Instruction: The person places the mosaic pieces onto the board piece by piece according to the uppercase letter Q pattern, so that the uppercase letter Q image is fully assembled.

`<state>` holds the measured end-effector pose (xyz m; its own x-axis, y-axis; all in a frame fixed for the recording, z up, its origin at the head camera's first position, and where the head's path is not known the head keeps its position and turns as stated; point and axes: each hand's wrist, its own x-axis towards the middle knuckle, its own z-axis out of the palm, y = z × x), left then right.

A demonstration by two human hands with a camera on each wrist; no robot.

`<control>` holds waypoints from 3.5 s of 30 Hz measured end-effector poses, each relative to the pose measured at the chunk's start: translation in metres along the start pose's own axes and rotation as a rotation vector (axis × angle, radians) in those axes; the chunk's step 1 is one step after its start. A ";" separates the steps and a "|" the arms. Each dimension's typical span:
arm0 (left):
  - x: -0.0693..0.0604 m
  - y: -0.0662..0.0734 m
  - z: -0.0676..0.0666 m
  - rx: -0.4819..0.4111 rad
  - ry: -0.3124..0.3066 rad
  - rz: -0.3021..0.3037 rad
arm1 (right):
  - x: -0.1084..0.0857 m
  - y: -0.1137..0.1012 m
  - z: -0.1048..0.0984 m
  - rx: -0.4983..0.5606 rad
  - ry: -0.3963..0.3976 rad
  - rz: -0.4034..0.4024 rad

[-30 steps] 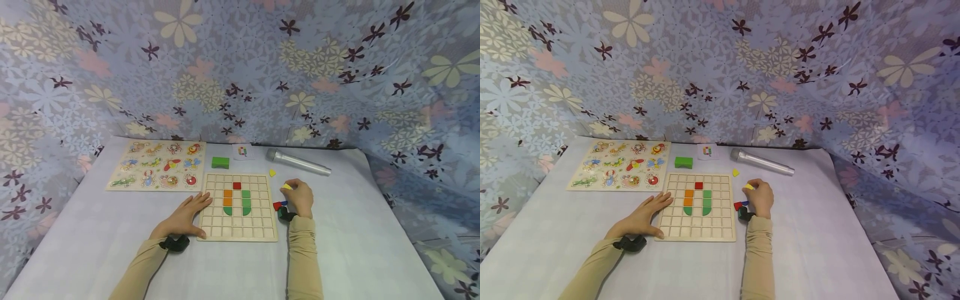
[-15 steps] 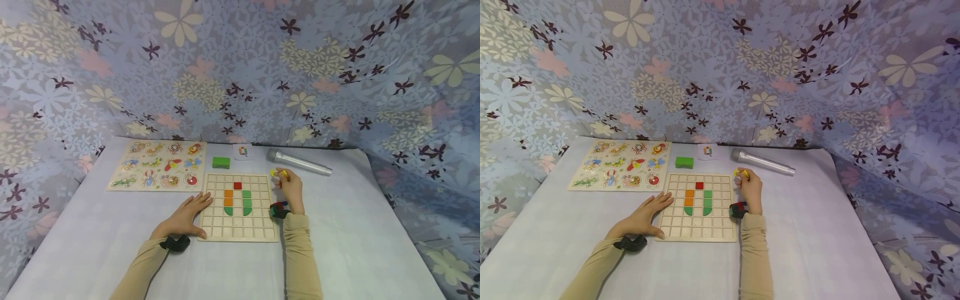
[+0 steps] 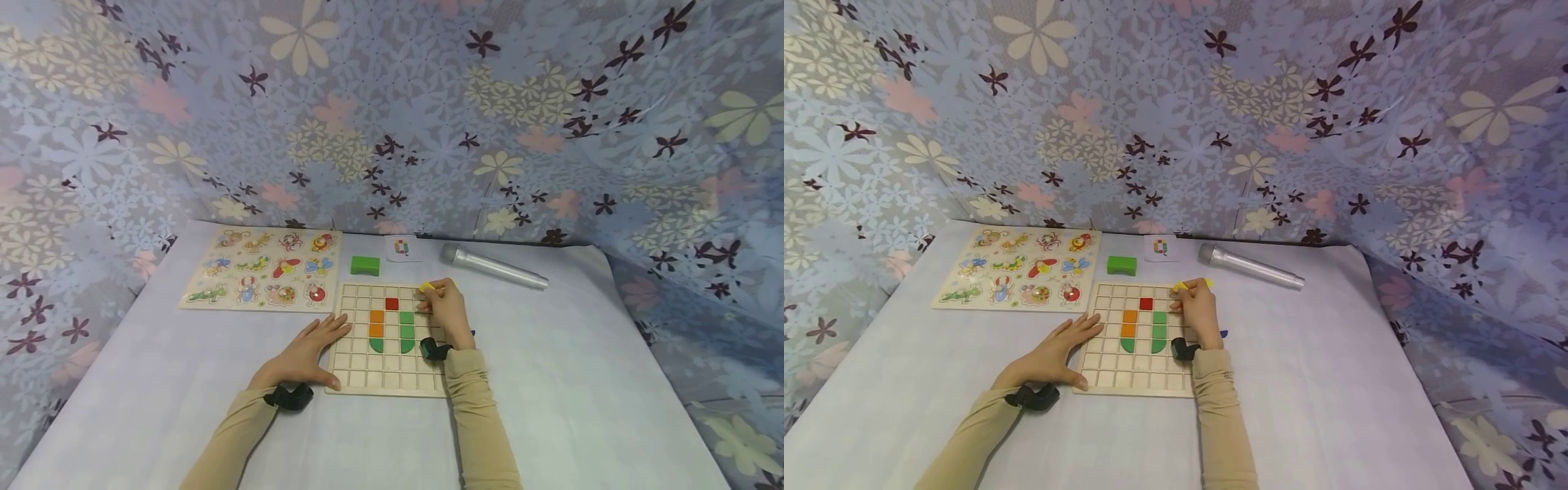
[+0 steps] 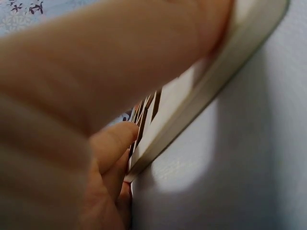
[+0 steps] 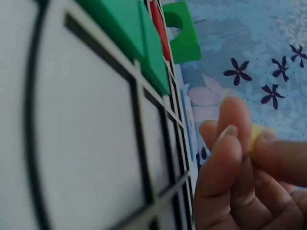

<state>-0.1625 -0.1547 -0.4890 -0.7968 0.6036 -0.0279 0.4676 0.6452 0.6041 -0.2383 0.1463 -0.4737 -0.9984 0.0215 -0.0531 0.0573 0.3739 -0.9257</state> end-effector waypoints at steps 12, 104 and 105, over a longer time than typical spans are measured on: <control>0.000 0.000 -0.002 -0.004 -0.007 -0.007 | 0.000 0.003 0.004 -0.053 0.008 -0.011; 0.000 -0.001 0.002 0.000 0.000 0.015 | -0.003 -0.034 0.030 0.209 -0.236 -0.039; 0.000 0.000 0.002 0.002 -0.002 0.016 | -0.003 -0.033 0.035 0.204 -0.256 -0.049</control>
<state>-0.1619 -0.1540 -0.4910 -0.7884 0.6148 -0.0204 0.4808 0.6366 0.6029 -0.2377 0.1013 -0.4558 -0.9690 -0.2354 -0.0748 0.0335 0.1747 -0.9841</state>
